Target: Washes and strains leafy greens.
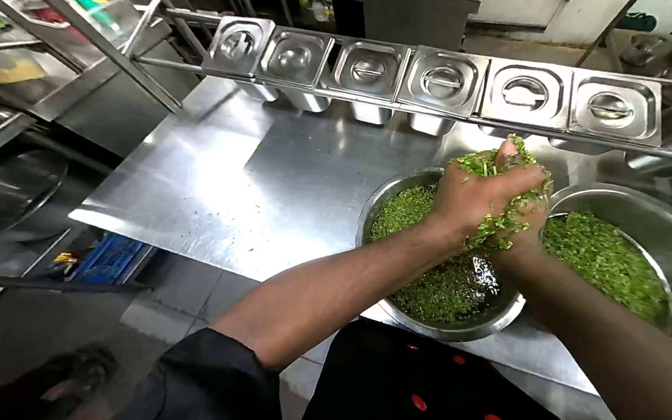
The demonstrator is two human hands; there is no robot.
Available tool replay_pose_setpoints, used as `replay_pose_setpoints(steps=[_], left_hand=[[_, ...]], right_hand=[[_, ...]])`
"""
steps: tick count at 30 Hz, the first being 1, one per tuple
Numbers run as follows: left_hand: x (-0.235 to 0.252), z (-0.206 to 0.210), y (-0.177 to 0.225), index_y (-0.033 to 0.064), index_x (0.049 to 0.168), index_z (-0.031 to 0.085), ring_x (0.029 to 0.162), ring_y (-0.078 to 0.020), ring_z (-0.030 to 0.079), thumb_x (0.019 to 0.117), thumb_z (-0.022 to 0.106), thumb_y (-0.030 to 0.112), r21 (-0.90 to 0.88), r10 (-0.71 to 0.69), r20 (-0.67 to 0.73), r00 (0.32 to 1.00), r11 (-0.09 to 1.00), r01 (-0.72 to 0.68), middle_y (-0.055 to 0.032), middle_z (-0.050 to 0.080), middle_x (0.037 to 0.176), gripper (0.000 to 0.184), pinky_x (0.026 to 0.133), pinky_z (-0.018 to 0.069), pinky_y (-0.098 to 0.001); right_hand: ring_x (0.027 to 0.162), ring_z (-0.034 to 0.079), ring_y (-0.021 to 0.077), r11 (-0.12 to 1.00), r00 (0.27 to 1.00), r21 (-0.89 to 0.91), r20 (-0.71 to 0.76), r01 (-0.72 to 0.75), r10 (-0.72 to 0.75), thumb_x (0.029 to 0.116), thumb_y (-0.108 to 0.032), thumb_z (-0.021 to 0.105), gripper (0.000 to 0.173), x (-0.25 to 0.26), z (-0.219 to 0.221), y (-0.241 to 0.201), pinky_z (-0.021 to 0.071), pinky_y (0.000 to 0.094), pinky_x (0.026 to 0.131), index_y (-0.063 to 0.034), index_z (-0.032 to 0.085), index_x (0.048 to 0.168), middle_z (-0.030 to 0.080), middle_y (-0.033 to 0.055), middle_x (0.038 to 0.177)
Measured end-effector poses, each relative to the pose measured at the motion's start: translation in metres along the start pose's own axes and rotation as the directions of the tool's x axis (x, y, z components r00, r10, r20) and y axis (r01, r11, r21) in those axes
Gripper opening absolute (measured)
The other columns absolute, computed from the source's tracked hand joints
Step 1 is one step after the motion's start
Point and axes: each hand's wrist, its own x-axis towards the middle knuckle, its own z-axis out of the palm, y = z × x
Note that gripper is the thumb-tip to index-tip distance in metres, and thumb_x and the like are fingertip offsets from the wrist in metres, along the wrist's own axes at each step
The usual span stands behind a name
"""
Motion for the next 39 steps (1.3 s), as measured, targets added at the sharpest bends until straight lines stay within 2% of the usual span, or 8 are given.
replay_pose_setpoints(steps=[2, 5, 11, 22, 26, 28, 31, 39], left_hand=[[0.033, -0.040, -0.066, -0.0006, 0.109, 0.069, 0.084, -0.0181, 0.071, 0.1046, 0.056, 0.016, -0.070, 0.276, 0.239, 0.931, 0.961, -0.267, -0.0123, 0.071, 0.094, 0.022, 0.073, 0.0620, -0.0379], [0.055, -0.060, -0.115, 0.0014, 0.117, 0.069, 0.093, -0.0232, 0.071, 0.1078, 0.052, 0.025, -0.070, 0.335, 0.252, 0.908, 0.942, -0.328, -0.0154, 0.071, 0.103, 0.030, 0.081, 0.0621, -0.0440], [-0.003, 0.007, 0.012, 0.0062, 0.088, 0.069, 0.068, -0.0081, 0.064, 0.0911, 0.066, 0.010, 0.016, 0.085, -0.025, 0.996, 0.996, -0.085, -0.0016, 0.067, 0.075, 0.006, 0.065, 0.0571, -0.0291], [-0.007, -0.003, -0.009, 0.0081, 0.088, 0.066, 0.069, -0.0055, 0.065, 0.0911, 0.060, 0.007, -0.049, 0.158, -0.015, 0.987, 0.986, -0.159, 0.0013, 0.067, 0.075, 0.007, 0.064, 0.0579, -0.0244], [-0.014, -0.014, -0.017, 0.0143, 0.102, 0.068, 0.074, -0.0063, 0.068, 0.0965, 0.058, 0.020, -0.012, 0.087, 0.005, 0.996, 0.996, -0.087, 0.0016, 0.070, 0.084, 0.013, 0.065, 0.0595, -0.0259], [-0.016, -0.016, -0.021, 0.0137, 0.101, 0.069, 0.072, -0.0067, 0.069, 0.0956, 0.056, 0.019, -0.073, 0.067, -0.013, 0.998, 0.995, -0.067, 0.0005, 0.071, 0.082, 0.015, 0.062, 0.0597, -0.0260], [-0.018, -0.018, -0.024, 0.0149, 0.100, 0.069, 0.069, -0.0052, 0.068, 0.0960, 0.051, 0.016, -0.084, 0.047, -0.019, 0.999, 0.995, -0.048, 0.0015, 0.072, 0.081, 0.018, 0.059, 0.0589, -0.0239], [-0.027, -0.019, -0.035, 0.0157, 0.096, 0.067, 0.068, -0.0038, 0.068, 0.0960, 0.045, 0.015, -0.118, 0.020, -0.091, 0.996, 0.992, -0.031, 0.0034, 0.071, 0.077, 0.022, 0.061, 0.0590, -0.0226]], right_hand=[[0.095, 0.069, 0.0102, 0.955, 0.959, 0.122, 0.050, 0.271, -0.278, 0.1049, -0.011, 0.056, 0.017, 0.017, -0.023, 0.063, 0.0603, 0.0277, 0.085, -0.0010, 0.063, 0.117, 0.070, 0.0049, 0.101], [0.105, 0.069, 0.0193, 0.956, 0.957, 0.073, 0.039, 0.284, -0.287, 0.1032, -0.014, 0.060, 0.029, 0.029, -0.042, 0.103, 0.0604, 0.0373, 0.091, 0.0021, 0.058, 0.127, 0.069, 0.0128, 0.114], [0.110, 0.065, 0.0151, 0.962, 0.967, 0.148, 0.079, 0.230, -0.244, 0.1019, -0.008, 0.058, 0.032, 0.018, -0.047, 0.102, 0.0569, 0.0340, 0.096, -0.0010, 0.051, 0.132, 0.065, 0.0085, 0.117], [0.100, 0.066, 0.0057, 0.861, 0.988, 0.486, 0.117, -0.147, 0.103, 0.1072, -0.025, 0.048, 0.019, 0.000, -0.027, 0.108, 0.0579, 0.0283, 0.086, -0.0190, 0.054, 0.124, 0.067, -0.0044, 0.106], [0.098, 0.069, 0.0089, 0.964, 0.993, 0.262, 0.113, -0.047, 0.017, 0.1036, -0.012, 0.054, 0.026, -0.009, -0.015, 0.082, 0.0605, 0.0285, 0.085, -0.0048, 0.058, 0.128, 0.070, 0.0040, 0.109], [0.079, 0.065, 0.0062, 0.950, 0.948, 0.037, 0.091, -0.309, 0.305, 0.1085, -0.016, 0.044, 0.019, -0.017, -0.004, 0.028, 0.0560, 0.0251, 0.069, -0.0088, 0.059, 0.117, 0.066, 0.0002, 0.090], [0.092, 0.067, 0.0206, 0.835, 0.869, -0.411, 0.170, -0.365, 0.464, 0.1072, -0.013, 0.050, 0.022, -0.024, -0.004, 0.000, 0.0546, 0.0381, 0.084, -0.0012, 0.063, 0.119, 0.069, 0.0128, 0.100], [0.093, 0.061, 0.0132, 0.875, 0.889, -0.323, 0.164, -0.362, 0.428, 0.1027, -0.004, 0.054, 0.022, -0.032, -0.006, -0.004, 0.0517, 0.0300, 0.086, 0.0053, 0.057, 0.123, 0.064, 0.0125, 0.104]])
